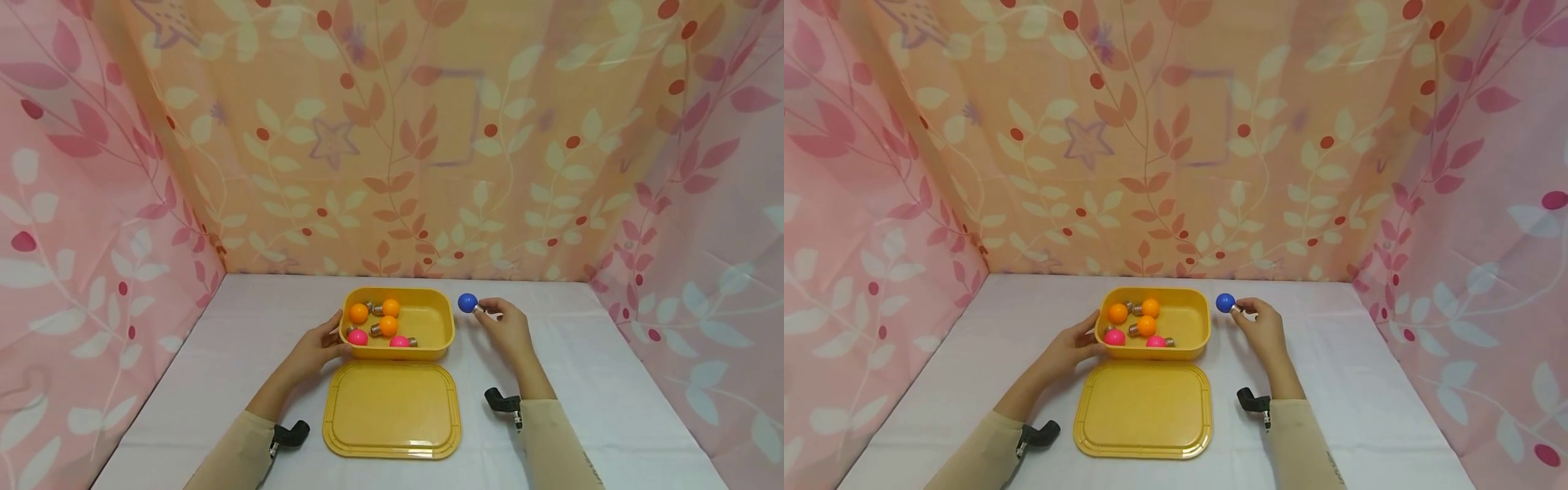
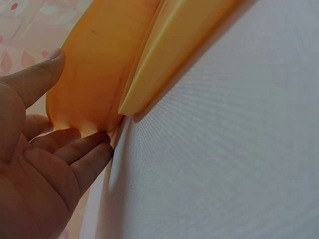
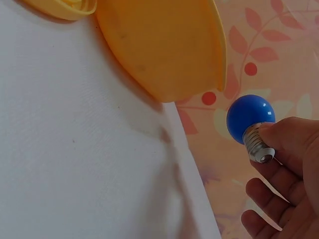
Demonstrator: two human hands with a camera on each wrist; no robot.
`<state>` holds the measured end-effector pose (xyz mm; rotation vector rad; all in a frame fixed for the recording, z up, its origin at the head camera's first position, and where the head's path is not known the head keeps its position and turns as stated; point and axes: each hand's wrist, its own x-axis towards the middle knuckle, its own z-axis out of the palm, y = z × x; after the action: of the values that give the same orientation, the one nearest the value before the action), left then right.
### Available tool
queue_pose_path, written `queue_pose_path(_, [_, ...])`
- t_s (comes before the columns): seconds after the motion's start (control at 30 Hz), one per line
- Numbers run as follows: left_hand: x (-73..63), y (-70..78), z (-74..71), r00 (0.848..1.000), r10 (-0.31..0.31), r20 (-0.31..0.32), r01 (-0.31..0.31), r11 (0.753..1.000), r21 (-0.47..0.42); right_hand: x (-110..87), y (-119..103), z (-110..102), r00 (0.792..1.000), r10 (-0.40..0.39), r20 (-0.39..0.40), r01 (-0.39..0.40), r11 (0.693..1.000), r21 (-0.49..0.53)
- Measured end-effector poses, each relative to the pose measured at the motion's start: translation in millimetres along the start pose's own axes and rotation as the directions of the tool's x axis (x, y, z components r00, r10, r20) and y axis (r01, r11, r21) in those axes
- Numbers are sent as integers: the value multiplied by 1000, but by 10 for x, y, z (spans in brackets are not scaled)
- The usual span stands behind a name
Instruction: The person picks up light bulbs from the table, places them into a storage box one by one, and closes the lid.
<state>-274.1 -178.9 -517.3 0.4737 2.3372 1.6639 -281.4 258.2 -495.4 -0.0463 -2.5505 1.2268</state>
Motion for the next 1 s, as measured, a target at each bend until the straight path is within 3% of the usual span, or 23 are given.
queue_pose_path(0.3, [-3, -8, 9, 1000, -8, -12, 8, 1000, 24, 4, -103, -45, 992, -123, -33, 123, 992, 7])
queue_pose_path(0.73, [0, 52, 11, 999, -36, -15, 37, 998, 41, -61, -346, -135, 973, -230, 6, 230, 973, 21])
queue_pose_path(1.0, [15, 43, -14, 999, -42, -11, 43, 997, 65, -117, -638, -175, 962, -270, 40, 261, 951, 165])
